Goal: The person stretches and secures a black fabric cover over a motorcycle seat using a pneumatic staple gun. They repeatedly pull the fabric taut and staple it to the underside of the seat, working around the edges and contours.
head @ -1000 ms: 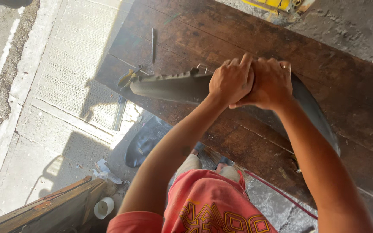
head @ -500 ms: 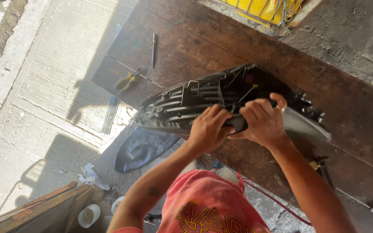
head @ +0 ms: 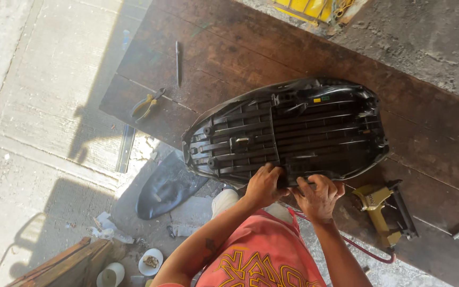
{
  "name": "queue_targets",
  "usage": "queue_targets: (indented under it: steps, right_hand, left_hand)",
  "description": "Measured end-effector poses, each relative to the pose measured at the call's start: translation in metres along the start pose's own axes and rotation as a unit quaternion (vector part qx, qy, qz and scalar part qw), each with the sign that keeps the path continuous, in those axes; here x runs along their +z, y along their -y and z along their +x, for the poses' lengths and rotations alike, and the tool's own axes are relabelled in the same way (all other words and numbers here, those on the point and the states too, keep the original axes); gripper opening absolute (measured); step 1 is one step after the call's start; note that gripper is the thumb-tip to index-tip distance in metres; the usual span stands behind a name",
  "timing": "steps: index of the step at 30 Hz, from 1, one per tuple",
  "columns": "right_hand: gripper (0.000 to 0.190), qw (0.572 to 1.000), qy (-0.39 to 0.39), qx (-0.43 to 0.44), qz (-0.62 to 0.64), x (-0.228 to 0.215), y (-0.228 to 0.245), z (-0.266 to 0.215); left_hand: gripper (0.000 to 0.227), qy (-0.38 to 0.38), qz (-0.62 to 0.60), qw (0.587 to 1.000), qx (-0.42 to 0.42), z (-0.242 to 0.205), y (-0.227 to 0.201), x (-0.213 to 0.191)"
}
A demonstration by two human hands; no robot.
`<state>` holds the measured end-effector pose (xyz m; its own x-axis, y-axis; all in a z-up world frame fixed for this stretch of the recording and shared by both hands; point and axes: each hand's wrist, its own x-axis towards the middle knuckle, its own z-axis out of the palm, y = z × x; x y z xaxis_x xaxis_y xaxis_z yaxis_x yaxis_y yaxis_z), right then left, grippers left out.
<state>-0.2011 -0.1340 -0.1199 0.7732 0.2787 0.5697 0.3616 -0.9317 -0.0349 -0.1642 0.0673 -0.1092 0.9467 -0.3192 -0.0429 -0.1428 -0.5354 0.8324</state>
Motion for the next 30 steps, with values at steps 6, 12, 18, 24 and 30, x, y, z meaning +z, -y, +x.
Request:
queue_targets:
  steps: [6, 12, 18, 24, 30]
  right_hand:
    - [0.036, 0.999, 0.021, 0.024, -0.011, -0.006, 0.009, -0.008]
    - [0.037, 0.998, 0.046, 0.032, -0.013, -0.012, 0.017, -0.008]
    - [0.040, 0.998, 0.051, 0.047, -0.013, -0.013, 0.022, -0.004]
    - [0.043, 0.996, 0.050, 0.063, -0.025, -0.009, 0.027, -0.004]
    - [0.042, 0.994, 0.061, 0.082, -0.022, -0.009, 0.030, -0.008]
  left_hand:
    - [0.042, 0.066, -0.015, 0.998, 0.013, 0.002, 0.011, -0.007]
    - [0.030, 0.056, 0.034, 0.998, 0.013, 0.000, 0.007, -0.014]
    - [0.023, 0.007, -0.002, 0.998, 0.067, 0.009, 0.018, -0.024]
    - [0.032, 0.095, 0.011, 0.995, 0.032, 0.015, 0.025, -0.020]
    - [0.018, 0.002, 0.008, 0.996, 0.087, 0.004, 0.029, -0.001]
